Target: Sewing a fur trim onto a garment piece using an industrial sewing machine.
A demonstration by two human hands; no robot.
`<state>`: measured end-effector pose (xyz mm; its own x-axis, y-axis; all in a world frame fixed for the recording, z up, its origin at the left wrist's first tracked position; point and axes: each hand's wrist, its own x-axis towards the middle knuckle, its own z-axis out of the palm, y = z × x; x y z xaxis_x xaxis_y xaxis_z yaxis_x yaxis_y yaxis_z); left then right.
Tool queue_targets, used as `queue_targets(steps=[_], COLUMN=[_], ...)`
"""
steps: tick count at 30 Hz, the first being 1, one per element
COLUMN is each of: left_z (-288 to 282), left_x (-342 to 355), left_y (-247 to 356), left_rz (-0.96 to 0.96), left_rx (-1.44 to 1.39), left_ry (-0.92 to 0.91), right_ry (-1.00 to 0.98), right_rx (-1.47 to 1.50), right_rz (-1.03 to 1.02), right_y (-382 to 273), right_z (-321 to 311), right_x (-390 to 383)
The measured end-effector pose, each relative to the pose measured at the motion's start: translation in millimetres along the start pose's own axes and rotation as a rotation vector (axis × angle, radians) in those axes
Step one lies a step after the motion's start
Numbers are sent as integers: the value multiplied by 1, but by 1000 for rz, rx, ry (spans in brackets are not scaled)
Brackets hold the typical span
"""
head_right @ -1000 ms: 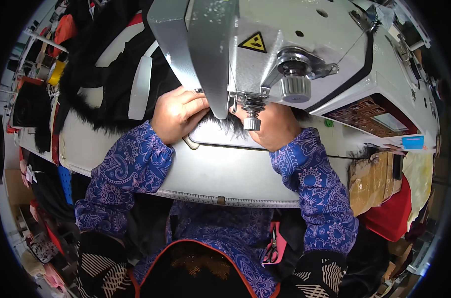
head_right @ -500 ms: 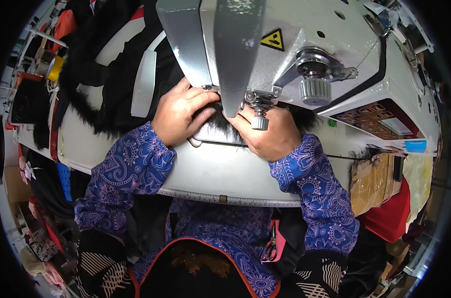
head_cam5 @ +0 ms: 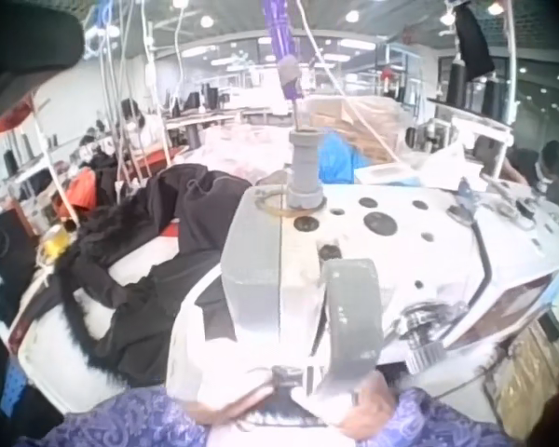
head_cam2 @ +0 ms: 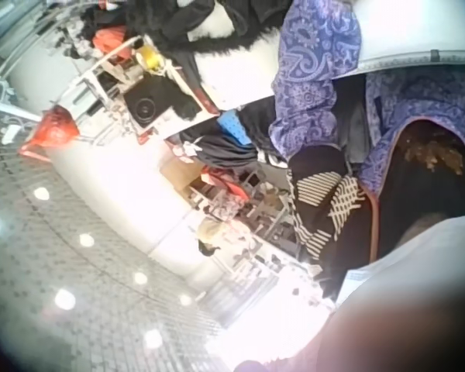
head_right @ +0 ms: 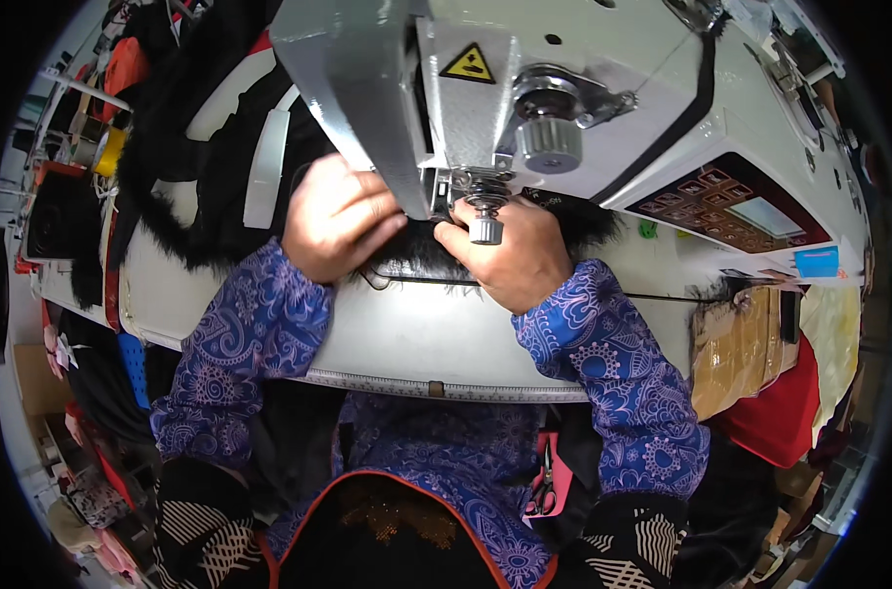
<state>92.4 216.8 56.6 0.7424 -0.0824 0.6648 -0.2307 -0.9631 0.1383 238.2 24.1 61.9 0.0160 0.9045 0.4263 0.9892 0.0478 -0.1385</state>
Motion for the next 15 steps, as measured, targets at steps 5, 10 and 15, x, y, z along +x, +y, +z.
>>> queue_targets(steps=[5, 10, 15], left_z=[13, 17, 17], left_x=[-5, -7, -16], left_y=[22, 18, 13], left_rz=[-133, 40, -15], left_rx=[-68, -5, -104], left_ry=[-134, -94, -113], right_ry=[100, 81, 65], right_rx=[56, 50, 30], right_rz=[17, -5, 9], right_y=[-1, -5, -5], right_z=[7, 6, 8], right_x=[-1, 3, 3])
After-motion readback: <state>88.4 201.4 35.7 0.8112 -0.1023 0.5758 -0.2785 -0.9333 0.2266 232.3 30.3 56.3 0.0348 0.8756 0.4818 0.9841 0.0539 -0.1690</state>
